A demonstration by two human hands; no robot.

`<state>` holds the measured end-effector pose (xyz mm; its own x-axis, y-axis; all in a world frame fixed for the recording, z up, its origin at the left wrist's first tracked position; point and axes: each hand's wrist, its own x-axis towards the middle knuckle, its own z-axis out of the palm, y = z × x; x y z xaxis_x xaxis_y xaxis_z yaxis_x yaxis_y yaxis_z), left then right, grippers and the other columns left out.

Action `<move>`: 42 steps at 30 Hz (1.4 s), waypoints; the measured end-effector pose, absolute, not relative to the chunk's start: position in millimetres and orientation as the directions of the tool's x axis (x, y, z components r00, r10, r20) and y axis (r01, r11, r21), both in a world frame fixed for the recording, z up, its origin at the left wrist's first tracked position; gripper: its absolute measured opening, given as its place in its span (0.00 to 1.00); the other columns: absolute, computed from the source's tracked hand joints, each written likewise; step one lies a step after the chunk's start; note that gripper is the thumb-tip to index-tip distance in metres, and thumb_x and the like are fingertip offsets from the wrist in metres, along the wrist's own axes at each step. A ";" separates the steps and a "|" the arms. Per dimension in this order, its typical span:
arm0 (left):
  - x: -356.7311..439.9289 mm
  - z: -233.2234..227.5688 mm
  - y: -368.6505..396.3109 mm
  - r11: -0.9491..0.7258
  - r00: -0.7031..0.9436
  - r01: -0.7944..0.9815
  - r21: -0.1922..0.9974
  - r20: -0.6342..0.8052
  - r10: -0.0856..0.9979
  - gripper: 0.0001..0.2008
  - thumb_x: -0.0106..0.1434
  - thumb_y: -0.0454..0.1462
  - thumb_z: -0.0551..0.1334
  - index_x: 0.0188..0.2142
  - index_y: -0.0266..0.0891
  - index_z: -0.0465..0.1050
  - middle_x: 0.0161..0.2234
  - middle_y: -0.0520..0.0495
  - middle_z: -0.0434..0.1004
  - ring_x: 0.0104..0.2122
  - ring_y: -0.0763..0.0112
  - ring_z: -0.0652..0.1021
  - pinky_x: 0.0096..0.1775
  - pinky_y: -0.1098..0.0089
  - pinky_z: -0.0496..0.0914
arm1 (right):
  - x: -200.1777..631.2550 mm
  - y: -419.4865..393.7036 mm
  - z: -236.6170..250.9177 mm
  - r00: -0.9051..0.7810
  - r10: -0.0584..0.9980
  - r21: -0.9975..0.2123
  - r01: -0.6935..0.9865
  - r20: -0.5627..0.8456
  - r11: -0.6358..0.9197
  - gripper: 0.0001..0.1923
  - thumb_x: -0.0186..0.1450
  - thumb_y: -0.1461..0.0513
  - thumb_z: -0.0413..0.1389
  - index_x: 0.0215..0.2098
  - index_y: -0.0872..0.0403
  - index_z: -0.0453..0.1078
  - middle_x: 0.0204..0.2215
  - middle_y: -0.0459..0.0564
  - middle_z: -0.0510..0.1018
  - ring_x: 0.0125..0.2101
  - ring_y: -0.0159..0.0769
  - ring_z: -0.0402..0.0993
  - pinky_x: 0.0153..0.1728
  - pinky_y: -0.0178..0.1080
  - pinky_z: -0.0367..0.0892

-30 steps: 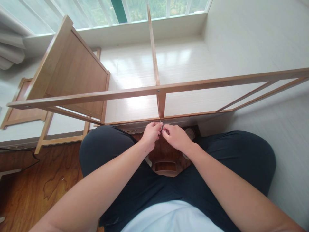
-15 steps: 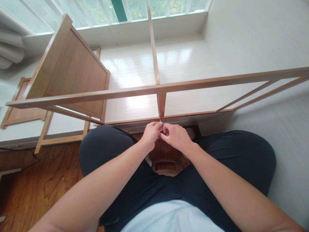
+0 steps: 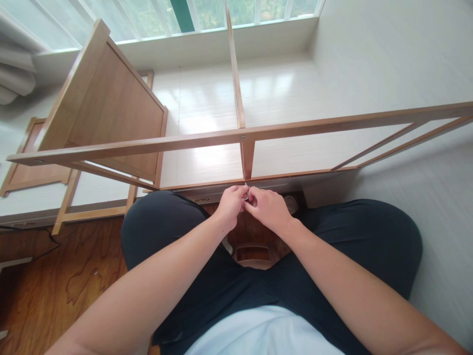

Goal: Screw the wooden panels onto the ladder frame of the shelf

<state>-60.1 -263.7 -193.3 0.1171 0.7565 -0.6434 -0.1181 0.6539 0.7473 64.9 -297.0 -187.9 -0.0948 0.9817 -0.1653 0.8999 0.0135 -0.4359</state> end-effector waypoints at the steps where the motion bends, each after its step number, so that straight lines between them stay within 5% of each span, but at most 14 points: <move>1: -60.1 -193.3 -263.7 0.654 0.114 -0.117 0.747 -0.644 0.756 0.10 0.56 0.38 0.65 0.26 0.37 0.66 0.24 0.53 0.67 0.20 0.80 0.66 0.23 0.76 0.58 | 64.7 -297.1 -188.4 -0.094 0.982 -0.437 0.899 -0.163 0.014 0.09 0.67 0.53 0.59 0.36 0.49 0.71 0.30 0.45 0.82 0.31 0.39 0.77 0.28 0.38 0.52; 42: -61.4 -200.7 -262.4 0.640 0.106 -0.137 0.756 -0.631 0.768 0.12 0.54 0.41 0.67 0.25 0.38 0.66 0.23 0.52 0.69 0.22 0.77 0.69 0.25 0.74 0.60 | 60.3 -296.3 -195.1 -0.065 0.989 -0.504 0.863 -0.134 -0.012 0.08 0.67 0.54 0.57 0.37 0.49 0.72 0.31 0.45 0.83 0.31 0.38 0.77 0.29 0.37 0.53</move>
<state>-61.4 -262.4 -200.7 0.1061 0.7682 -0.6313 -0.1371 0.6402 0.7559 60.3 -296.3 -195.1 -0.0647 0.9889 -0.1335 0.8635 -0.0116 -0.5043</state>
